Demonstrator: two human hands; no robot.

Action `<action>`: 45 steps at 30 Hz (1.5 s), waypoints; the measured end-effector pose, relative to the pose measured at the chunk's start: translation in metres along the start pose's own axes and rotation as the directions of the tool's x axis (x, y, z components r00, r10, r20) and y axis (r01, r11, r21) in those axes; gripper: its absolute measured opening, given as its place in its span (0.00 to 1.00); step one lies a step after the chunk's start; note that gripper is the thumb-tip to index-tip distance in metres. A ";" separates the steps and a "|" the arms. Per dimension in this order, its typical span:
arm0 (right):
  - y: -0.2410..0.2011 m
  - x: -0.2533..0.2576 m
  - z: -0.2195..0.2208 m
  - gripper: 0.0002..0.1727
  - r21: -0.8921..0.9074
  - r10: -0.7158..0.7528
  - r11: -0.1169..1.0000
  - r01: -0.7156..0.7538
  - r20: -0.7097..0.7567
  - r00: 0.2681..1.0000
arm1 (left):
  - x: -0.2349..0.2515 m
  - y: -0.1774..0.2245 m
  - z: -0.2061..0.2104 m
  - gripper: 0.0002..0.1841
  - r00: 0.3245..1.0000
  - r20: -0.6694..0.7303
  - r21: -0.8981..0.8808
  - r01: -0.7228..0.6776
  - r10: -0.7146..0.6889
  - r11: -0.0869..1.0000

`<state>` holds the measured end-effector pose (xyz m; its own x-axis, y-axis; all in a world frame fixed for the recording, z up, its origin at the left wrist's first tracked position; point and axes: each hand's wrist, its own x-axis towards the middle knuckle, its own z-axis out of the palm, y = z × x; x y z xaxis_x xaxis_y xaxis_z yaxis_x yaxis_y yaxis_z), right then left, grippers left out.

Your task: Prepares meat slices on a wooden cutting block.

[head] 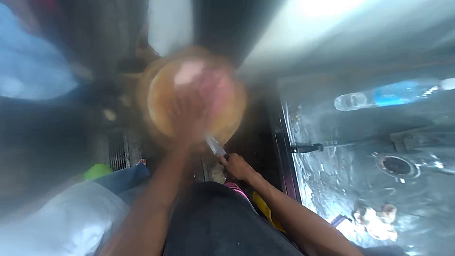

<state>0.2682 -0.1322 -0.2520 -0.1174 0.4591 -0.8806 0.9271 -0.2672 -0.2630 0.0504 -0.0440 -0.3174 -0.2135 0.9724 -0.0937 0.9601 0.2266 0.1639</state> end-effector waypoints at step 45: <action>0.149 -0.043 0.067 0.37 0.471 -0.002 0.872 0.136 -0.273 0.962 | -0.036 -0.014 -0.133 0.17 0.893 0.450 -0.680 0.331 0.016 0.654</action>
<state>0.3878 -0.2487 -0.2797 -0.0178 0.6737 -0.7388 0.6248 -0.5694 -0.5343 0.0210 -0.0748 -0.1853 -0.0944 0.8472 -0.5229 0.4346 0.5076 0.7440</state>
